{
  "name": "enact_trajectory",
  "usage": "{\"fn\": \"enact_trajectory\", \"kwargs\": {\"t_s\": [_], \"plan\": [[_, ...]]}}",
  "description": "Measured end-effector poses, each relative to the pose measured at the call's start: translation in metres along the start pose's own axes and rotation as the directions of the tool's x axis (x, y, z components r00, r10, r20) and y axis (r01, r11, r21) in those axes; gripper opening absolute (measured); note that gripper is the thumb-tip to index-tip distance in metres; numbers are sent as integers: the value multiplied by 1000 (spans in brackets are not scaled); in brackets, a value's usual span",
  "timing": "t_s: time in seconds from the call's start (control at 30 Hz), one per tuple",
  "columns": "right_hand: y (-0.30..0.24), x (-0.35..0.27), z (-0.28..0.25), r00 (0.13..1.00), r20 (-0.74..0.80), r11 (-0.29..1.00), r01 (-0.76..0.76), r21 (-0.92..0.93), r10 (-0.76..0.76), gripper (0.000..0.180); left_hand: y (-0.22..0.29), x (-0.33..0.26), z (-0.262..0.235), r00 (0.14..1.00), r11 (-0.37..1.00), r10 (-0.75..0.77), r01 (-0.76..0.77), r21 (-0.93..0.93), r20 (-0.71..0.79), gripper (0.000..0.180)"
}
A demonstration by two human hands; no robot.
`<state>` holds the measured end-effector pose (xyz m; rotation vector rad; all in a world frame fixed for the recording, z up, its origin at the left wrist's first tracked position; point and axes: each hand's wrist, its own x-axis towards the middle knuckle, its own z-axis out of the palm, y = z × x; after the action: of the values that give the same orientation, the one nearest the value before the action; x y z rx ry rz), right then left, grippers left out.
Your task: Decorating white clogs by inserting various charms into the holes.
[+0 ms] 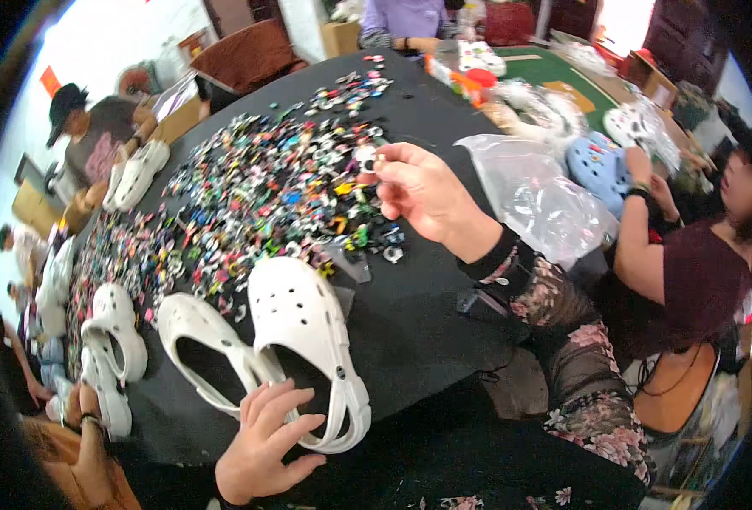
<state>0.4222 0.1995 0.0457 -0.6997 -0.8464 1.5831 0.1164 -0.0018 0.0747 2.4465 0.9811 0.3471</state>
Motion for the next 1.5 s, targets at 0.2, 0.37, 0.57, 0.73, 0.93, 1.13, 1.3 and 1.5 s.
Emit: {"fn": "enact_trajectory", "kwargs": {"t_s": [0.2, 0.37, 0.57, 0.73, 0.93, 1.13, 1.3, 1.5], "plan": [[21, -11, 28, 983, 180, 988, -4, -158, 33, 16, 9, 4, -10, 864, 989, -92, 23, -143, -495, 35], [26, -42, 55, 822, 492, 671, 539, -510, -287, 18, 13, 47, -5, 731, 786, -463, 76, -614, -501, 22], [32, -64, 77, 341, 813, 177, 940, -291, -472, 29, 5, 74, -3, 778, 444, -543, -53, -894, -316, 18], [36, -65, 70, 627, 674, 515, 755, -405, -390, 34, 0, 75, 9, 733, 472, -561, -98, -876, -384, 19], [32, -58, 70, 648, 692, 583, 710, -395, -319, 37, 2, 80, 4, 718, 453, -601, -54, -890, -350, 22], [37, -51, 67, 467, 761, 371, 873, -316, -450, 29, 2, 82, 7, 715, 483, -598, -40, -875, -363, 25], [37, -49, 65, 416, 783, 274, 907, -320, -462, 29, 4, 78, 9, 706, 529, -596, -13, -849, -382, 26], [43, -38, 60, 478, 746, 142, 871, -470, -464, 19, 1, 50, 25, 460, 937, -337, 80, -340, -821, 21]]}}
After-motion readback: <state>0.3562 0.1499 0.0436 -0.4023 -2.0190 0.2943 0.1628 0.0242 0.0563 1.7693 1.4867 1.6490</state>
